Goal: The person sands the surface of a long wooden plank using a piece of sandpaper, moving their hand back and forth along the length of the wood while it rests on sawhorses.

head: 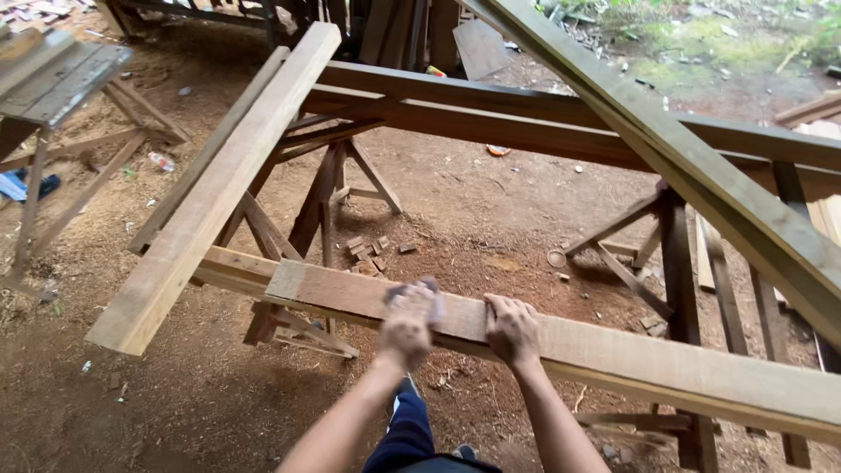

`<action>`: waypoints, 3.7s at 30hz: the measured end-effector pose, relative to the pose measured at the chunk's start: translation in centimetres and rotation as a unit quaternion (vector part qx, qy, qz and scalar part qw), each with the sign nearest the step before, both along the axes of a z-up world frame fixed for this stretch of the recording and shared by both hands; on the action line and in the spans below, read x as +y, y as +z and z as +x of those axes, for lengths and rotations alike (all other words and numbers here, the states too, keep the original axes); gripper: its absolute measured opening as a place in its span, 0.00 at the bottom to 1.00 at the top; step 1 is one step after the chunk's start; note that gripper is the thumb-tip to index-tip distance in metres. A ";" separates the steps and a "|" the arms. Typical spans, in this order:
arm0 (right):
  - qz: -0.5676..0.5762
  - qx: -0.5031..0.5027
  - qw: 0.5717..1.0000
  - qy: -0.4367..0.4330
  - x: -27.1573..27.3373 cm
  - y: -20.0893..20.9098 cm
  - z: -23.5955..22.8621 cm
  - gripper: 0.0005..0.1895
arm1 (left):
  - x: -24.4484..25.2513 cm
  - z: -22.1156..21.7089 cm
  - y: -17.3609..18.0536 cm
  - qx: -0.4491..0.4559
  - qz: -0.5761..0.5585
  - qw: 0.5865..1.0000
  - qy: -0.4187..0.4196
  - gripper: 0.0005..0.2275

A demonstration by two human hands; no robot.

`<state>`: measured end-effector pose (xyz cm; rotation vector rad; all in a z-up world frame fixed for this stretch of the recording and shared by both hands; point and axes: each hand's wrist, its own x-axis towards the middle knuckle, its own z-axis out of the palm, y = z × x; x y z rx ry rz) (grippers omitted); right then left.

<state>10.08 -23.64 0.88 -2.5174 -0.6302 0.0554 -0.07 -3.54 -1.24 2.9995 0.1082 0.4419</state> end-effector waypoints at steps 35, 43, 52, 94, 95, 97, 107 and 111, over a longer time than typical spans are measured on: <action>-0.163 0.073 0.972 -0.155 1.5 1.5 0.8 0.30 | -2.7 -0.3 2.0 0.074 -0.043 0.991 -0.106 0.24; -0.156 0.103 0.971 -0.151 1.6 2.5 0.8 0.30 | 5.3 -3.4 3.2 0.049 -0.043 0.997 -0.041 0.20; -0.159 0.083 0.972 -0.150 0.9 0.7 1.0 0.30 | -3.7 0.6 3.6 0.121 -0.041 0.985 -0.119 0.25; -0.144 0.022 0.978 -0.148 0.1 -1.9 1.5 0.27 | 6.4 -4.5 2.5 0.021 -0.019 0.999 -0.043 0.22; -0.137 0.019 0.979 -0.150 0.2 -1.9 1.3 0.27 | 9.0 -5.0 2.7 -0.025 -0.023 0.999 0.007 0.22; -0.130 0.008 0.980 -0.152 0.1 -1.8 1.5 0.26 | 14.9 -5.8 3.7 0.011 -0.051 0.990 0.129 0.20; -0.133 0.012 0.978 -0.158 0.2 -2.2 1.4 0.27 | 5.2 -4.9 2.8 0.039 -0.027 0.994 -0.098 0.22; -0.128 0.021 0.978 -0.161 0.0 -2.3 1.4 0.26 | 13.9 -5.0 2.3 0.071 -0.027 0.997 0.034 0.21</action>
